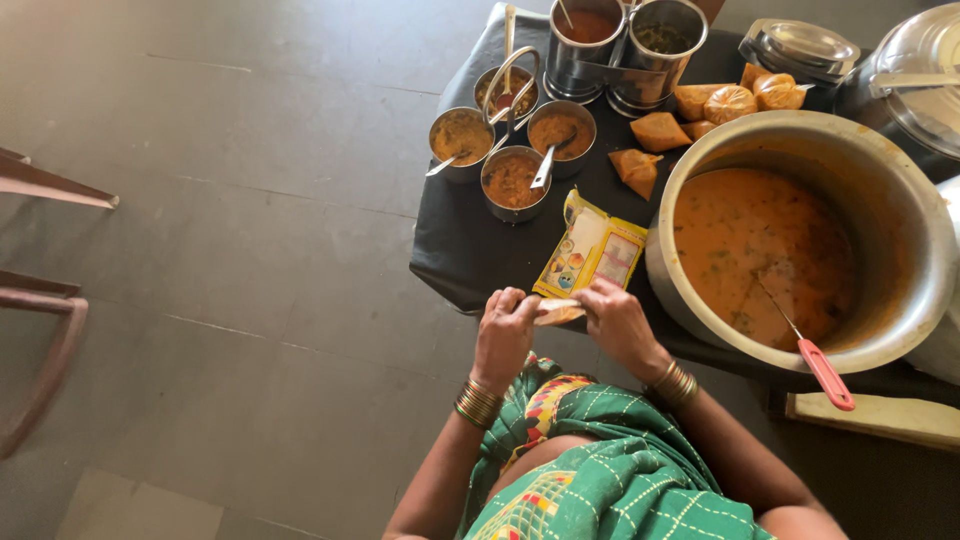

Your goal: The person scoops a thick orange curry from a large metal pot into small plastic bags using a ladle. They then twist and tie each filled bag by hand and place it on the table. The process is repeated multiple times throughout the clip.

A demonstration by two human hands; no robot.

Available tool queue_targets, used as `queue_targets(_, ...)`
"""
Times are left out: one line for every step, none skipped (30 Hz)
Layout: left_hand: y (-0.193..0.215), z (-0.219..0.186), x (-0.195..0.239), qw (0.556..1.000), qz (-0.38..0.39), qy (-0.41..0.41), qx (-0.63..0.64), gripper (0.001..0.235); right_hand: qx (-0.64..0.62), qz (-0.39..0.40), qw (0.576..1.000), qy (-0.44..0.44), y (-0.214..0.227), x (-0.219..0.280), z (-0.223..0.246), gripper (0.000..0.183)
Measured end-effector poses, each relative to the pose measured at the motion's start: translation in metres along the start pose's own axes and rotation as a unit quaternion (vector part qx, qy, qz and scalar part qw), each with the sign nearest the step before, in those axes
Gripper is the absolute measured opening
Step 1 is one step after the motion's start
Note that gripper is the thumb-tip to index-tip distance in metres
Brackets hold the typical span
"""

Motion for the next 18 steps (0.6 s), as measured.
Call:
queue_targets(-0.001, 0.002, 0.001, 0.999, 0.023, -0.003, -0.022, 0.011, 0.017, 0.015, 1.000, 0.008, -0.005, 0.000, -0.004, 0.019)
queue_targets(-0.002, 0.004, 0.003, 0.998, 0.046, -0.007, -0.042, 0.015, 0.034, 0.030, 0.999, 0.017, -0.008, -0.001, -0.008, 0.016)
queue_targets(-0.002, 0.006, 0.005, 0.996, 0.069, -0.011, -0.063, 0.019, 0.051, 0.045, 0.997, 0.026, -0.010, 0.000, -0.011, 0.014)
queue_targets(-0.003, 0.007, 0.007, 0.993, 0.109, -0.017, -0.050, 0.014, 0.031, 0.095, 0.994, 0.039, -0.014, 0.003, -0.012, 0.012)
queue_targets(-0.002, 0.008, 0.009, 0.988, 0.147, -0.024, -0.037, 0.010, 0.011, 0.144, 0.988, 0.052, -0.016, 0.005, -0.012, 0.010)
queue_targets(0.001, 0.009, 0.007, 0.982, 0.185, -0.032, -0.025, 0.007, -0.009, 0.191, 0.979, 0.065, -0.016, 0.005, -0.013, 0.008)
queue_targets(0.007, 0.009, 0.001, 0.976, 0.206, -0.062, 0.022, 0.010, -0.047, 0.191, 0.979, 0.062, -0.011, 0.000, -0.015, 0.008)
queue_targets(0.014, 0.011, -0.007, 0.967, 0.227, -0.090, 0.071, 0.013, -0.086, 0.192, 0.976, 0.058, -0.002, -0.004, -0.021, 0.008)
queue_targets(0.020, 0.012, -0.016, 0.954, 0.247, -0.119, 0.120, 0.016, -0.124, 0.194, 0.972, 0.053, 0.003, -0.011, -0.026, 0.009)
queue_targets(0.022, 0.018, -0.030, 0.952, 0.231, -0.083, 0.182, 0.020, -0.200, 0.165, 0.966, 0.028, 0.004, -0.020, -0.032, 0.007)
queue_targets(0.022, 0.026, -0.043, 0.945, 0.213, -0.046, 0.243, 0.024, -0.273, 0.134, 0.953, 0.002, 0.002, -0.029, -0.040, 0.009)
queue_targets(0.019, 0.033, -0.059, 0.962, 0.143, 0.004, 0.234, 0.017, -0.344, 0.101, 0.933, -0.021, -0.001, -0.039, -0.047, 0.014)
queue_targets(0.014, 0.038, -0.068, 0.971, 0.071, 0.054, 0.222, 0.010, -0.251, 0.056, 0.964, 0.063, -0.001, -0.047, -0.045, 0.014)
queue_targets(0.012, 0.034, -0.060, 0.986, 0.027, 0.036, 0.163, 0.010, -0.157, 0.011, 0.977, 0.144, -0.007, -0.045, -0.039, 0.014)
queue_targets(0.008, 0.029, -0.051, 0.994, -0.017, 0.018, 0.102, 0.010, -0.060, -0.034, 0.973, 0.222, -0.013, -0.039, -0.031, 0.014)
queue_targets(0.011, 0.028, -0.052, 0.997, -0.066, -0.006, 0.040, 0.010, -0.080, -0.008, 0.981, 0.176, -0.018, -0.039, -0.036, 0.011)
queue_targets(0.007, 0.031, -0.047, 0.995, -0.020, 0.002, 0.094, 0.011, -0.100, 0.019, 0.986, 0.131, -0.022, -0.032, -0.038, 0.009)
queue_targets(0.003, 0.032, -0.037, 0.989, 0.023, 0.008, 0.147, 0.013, -0.118, 0.046, 0.988, 0.088, -0.025, -0.031, -0.046, 0.007)
Point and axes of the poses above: each hand's wrist, its own x-axis away from the middle knuckle, its own y-axis out of the back of the hand, z = x × y, the point moved 5 cm from there along -x, towards the middle knuckle, and after that the axes turned 4 degrees about y, right-handed, at the moved point
